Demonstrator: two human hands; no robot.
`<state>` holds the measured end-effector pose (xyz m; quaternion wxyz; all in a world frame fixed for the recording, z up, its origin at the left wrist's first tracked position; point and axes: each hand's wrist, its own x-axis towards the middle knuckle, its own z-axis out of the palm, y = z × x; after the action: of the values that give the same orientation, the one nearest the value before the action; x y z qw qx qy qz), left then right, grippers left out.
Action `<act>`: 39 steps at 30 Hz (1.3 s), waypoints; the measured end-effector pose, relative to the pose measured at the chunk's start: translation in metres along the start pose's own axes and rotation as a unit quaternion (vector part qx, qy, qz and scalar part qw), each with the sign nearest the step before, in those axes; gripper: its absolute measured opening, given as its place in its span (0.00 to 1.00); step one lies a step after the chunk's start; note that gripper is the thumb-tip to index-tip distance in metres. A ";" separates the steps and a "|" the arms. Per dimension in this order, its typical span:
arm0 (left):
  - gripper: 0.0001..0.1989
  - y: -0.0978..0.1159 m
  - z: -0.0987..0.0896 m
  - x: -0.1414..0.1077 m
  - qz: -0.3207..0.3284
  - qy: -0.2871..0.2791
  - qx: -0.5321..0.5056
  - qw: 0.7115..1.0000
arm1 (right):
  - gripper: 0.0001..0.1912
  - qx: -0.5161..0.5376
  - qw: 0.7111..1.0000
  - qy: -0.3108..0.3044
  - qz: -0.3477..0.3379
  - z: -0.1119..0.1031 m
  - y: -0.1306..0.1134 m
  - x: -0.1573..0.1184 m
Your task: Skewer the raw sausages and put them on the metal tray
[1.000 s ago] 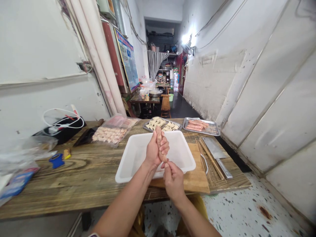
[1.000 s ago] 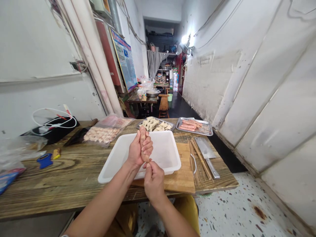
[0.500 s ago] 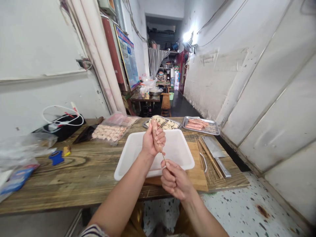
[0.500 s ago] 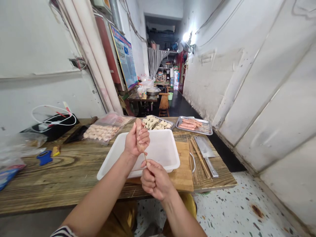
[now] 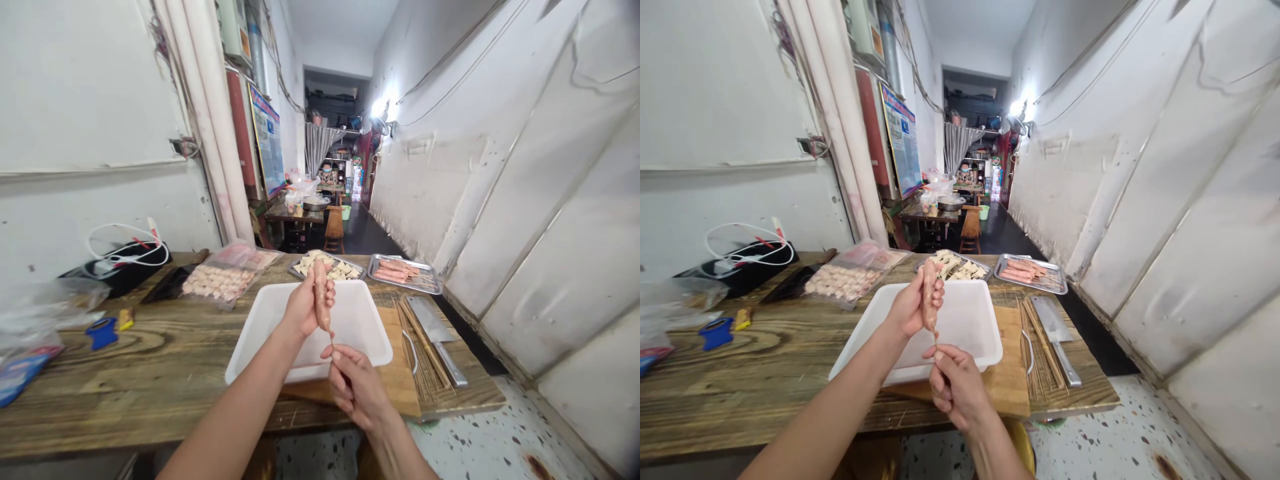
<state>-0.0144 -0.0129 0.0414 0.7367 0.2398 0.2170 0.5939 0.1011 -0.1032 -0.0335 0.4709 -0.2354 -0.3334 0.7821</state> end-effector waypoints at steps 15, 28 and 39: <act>0.10 -0.012 -0.006 -0.010 0.049 -0.061 -0.067 0.995 | 0.18 -0.026 0.999 0.027 -0.025 0.013 0.016 -0.012; 0.11 -0.006 0.006 -0.022 0.090 -0.069 -0.056 0.992 | 0.16 -0.013 0.999 -0.006 0.030 0.018 0.010 -0.018; 0.14 -0.009 0.000 -0.017 0.062 -0.015 0.055 0.996 | 0.18 -0.052 0.996 0.072 0.005 0.007 0.014 -0.012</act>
<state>-0.0105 -0.0311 0.0367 0.6878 0.3016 0.2226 0.6216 0.0938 -0.1209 -0.0388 0.4769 -0.3169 -0.3373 0.7473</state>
